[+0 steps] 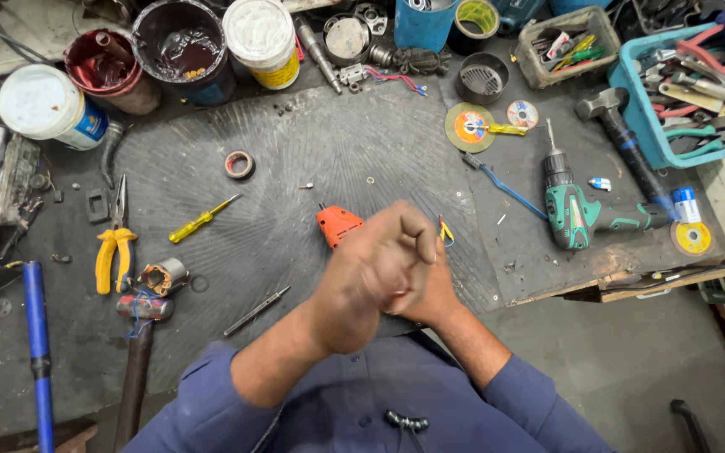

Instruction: The person repairs an orange power drill at a workbench. They handle the open drill housing and its internal motor parts, reposition the drill body, then use a red-handled screwdriver to work on screws on the drill, turning it and continuing to work on it by hand.

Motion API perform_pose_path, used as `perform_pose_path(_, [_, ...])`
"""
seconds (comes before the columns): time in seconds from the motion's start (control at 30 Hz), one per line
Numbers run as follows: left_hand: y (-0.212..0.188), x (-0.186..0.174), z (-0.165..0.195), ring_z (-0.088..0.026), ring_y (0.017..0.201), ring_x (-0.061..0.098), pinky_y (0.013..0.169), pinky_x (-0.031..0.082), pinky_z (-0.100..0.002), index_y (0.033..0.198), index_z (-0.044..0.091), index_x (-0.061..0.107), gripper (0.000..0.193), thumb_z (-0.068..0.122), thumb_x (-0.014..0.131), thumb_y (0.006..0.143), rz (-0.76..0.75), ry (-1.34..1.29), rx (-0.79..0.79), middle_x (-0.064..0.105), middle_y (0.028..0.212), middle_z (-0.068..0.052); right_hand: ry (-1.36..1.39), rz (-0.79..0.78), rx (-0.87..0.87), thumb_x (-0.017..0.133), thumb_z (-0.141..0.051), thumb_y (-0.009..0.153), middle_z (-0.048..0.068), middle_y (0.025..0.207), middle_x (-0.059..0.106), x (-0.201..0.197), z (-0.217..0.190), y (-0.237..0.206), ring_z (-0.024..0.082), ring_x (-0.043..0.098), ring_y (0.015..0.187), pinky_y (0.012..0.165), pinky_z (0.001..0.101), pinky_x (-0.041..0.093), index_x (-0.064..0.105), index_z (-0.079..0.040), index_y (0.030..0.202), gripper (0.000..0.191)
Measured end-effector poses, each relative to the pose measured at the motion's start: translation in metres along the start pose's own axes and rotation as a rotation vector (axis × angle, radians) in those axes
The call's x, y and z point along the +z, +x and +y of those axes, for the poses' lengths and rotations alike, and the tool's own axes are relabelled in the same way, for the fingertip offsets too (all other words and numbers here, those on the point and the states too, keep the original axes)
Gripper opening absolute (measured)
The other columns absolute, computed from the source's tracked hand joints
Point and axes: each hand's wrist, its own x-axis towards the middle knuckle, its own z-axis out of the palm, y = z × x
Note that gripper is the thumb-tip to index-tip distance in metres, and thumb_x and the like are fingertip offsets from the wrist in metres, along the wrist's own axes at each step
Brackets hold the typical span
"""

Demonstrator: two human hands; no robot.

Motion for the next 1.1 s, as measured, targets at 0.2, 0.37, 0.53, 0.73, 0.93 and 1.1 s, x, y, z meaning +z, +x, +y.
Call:
perform_pose_path(0.2, [0.001, 0.009, -0.014, -0.016, 0.086, 0.054, 0.081, 0.049, -0.031, 0.098, 0.000, 0.050, 0.041, 0.039, 0.049, 0.108, 0.009, 0.466, 0.377, 0.055, 0.097, -0.013, -0.241, -0.021, -0.163, 0.077, -0.030, 0.088, 0.006, 0.116, 0.064, -0.004, 0.003, -0.003, 0.027, 0.063, 0.113, 0.100, 0.0369, 0.047, 0.063, -0.014, 0.123, 0.041])
perform_pose_path(0.37, [-0.012, 0.004, -0.002, -0.011, 0.072, 0.052, 0.099, 0.046, -0.031, 0.088, 0.006, 0.059, 0.045, 0.041, 0.045, 0.112, 0.044, -0.033, 0.016, 0.056, 0.077, -0.002, -0.204, 0.069, -0.374, 0.078, -0.033, 0.075, 0.011, 0.118, 0.065, -0.005, 0.009, -0.002, 0.034, 0.057, 0.114, 0.100, 0.0435, 0.039, 0.066, -0.011, 0.119, 0.051])
perform_pose_path(0.53, [-0.006, -0.004, 0.002, -0.018, 0.069, 0.055, 0.090, 0.049, -0.035, 0.093, 0.002, 0.050, 0.045, 0.045, 0.051, 0.104, -0.092, 0.360, 0.353, 0.054, 0.076, -0.005, -0.412, -0.035, -0.238, 0.076, -0.033, 0.062, 0.008, 0.111, 0.065, -0.003, 0.010, 0.001, 0.030, 0.058, 0.111, 0.099, 0.0426, 0.037, 0.065, -0.012, 0.107, 0.052])
perform_pose_path(0.73, [-0.014, 0.007, 0.005, -0.023, 0.088, 0.056, 0.099, 0.047, -0.039, 0.105, 0.004, 0.064, 0.047, 0.047, 0.045, 0.109, -0.040, 0.486, 0.370, 0.055, 0.088, -0.007, -0.507, -0.246, 0.093, 0.065, -0.032, 0.092, -0.001, 0.105, 0.068, -0.005, -0.001, 0.002, 0.018, 0.062, 0.109, 0.099, 0.0373, 0.037, 0.068, -0.018, 0.103, 0.019])
perform_pose_path(0.93, [-0.025, 0.000, 0.004, -0.011, 0.073, 0.051, 0.071, 0.043, -0.028, 0.114, 0.005, 0.059, 0.057, 0.060, 0.052, 0.101, -0.224, 0.244, 0.008, 0.052, 0.081, -0.002, -0.553, -0.057, -0.292, 0.061, -0.029, 0.092, 0.003, 0.114, 0.067, -0.006, -0.005, 0.002, 0.022, 0.059, 0.112, 0.103, 0.0390, 0.036, 0.060, -0.012, 0.141, 0.052])
perform_pose_path(1.1, [-0.018, -0.005, -0.004, -0.021, 0.092, 0.055, 0.090, 0.048, -0.039, 0.101, 0.006, 0.049, 0.043, 0.048, 0.058, 0.107, -0.213, 0.363, 0.426, 0.055, 0.097, -0.013, -0.499, -0.071, -0.234, 0.064, -0.028, 0.090, 0.003, 0.111, 0.067, -0.005, -0.003, 0.003, 0.021, 0.061, 0.109, 0.100, 0.0407, 0.037, 0.063, -0.011, 0.139, 0.052])
